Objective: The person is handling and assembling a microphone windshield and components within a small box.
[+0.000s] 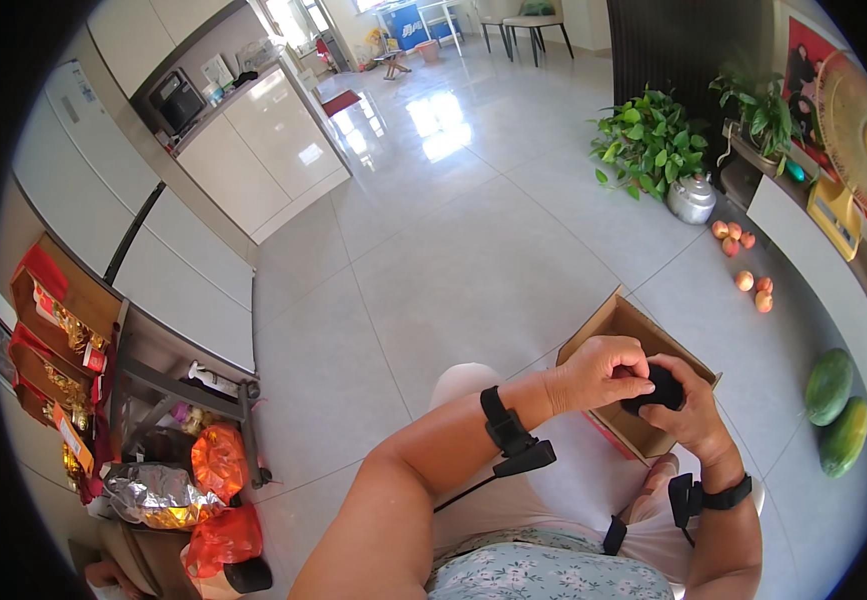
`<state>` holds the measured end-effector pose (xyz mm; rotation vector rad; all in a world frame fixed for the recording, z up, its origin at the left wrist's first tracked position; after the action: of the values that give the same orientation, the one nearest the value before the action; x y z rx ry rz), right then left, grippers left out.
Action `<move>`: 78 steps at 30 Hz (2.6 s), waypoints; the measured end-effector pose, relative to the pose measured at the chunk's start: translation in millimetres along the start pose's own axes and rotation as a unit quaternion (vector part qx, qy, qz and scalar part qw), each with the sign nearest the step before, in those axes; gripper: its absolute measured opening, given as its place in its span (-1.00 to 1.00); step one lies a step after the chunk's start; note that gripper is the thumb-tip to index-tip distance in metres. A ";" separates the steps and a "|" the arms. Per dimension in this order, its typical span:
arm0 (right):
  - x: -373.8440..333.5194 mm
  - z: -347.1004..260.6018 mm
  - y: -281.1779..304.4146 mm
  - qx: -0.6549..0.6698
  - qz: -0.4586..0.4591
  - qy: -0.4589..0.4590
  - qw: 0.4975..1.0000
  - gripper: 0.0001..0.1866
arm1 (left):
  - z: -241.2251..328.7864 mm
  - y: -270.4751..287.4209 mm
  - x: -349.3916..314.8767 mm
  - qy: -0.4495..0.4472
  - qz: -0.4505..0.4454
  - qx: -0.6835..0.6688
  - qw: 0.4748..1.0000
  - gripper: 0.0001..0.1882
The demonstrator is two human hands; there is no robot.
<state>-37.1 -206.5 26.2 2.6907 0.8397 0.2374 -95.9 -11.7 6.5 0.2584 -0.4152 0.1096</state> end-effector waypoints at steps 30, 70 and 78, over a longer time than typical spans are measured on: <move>6.0 6.7 14.2 0.527 0.115 -0.087 0.838 -0.45 | -6.6 -8.7 -2.3 -0.019 -0.040 0.038 0.998 -0.88; 1.8 -7.1 -0.9 0.450 -0.061 -0.163 0.876 -0.20 | -15.5 -6.6 1.3 0.192 0.078 -0.040 0.977 -0.91; 5.2 3.4 6.5 0.467 0.032 -0.121 0.875 -0.32 | -6.9 -6.3 -0.7 0.167 -0.008 0.028 0.985 -0.88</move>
<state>-28.6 -209.3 25.6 3.5024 0.9446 -0.6636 -92.9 -15.9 -1.2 0.2930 -0.0759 0.1464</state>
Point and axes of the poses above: each hand's wrist, its own x-axis towards the middle knuckle, its own y-axis out of the back of the hand, z = x × y, the point moved 1 cm from there along x, towards the middle knuckle, and after that the axes turned 10 degrees about z, right-handed, at the moved point
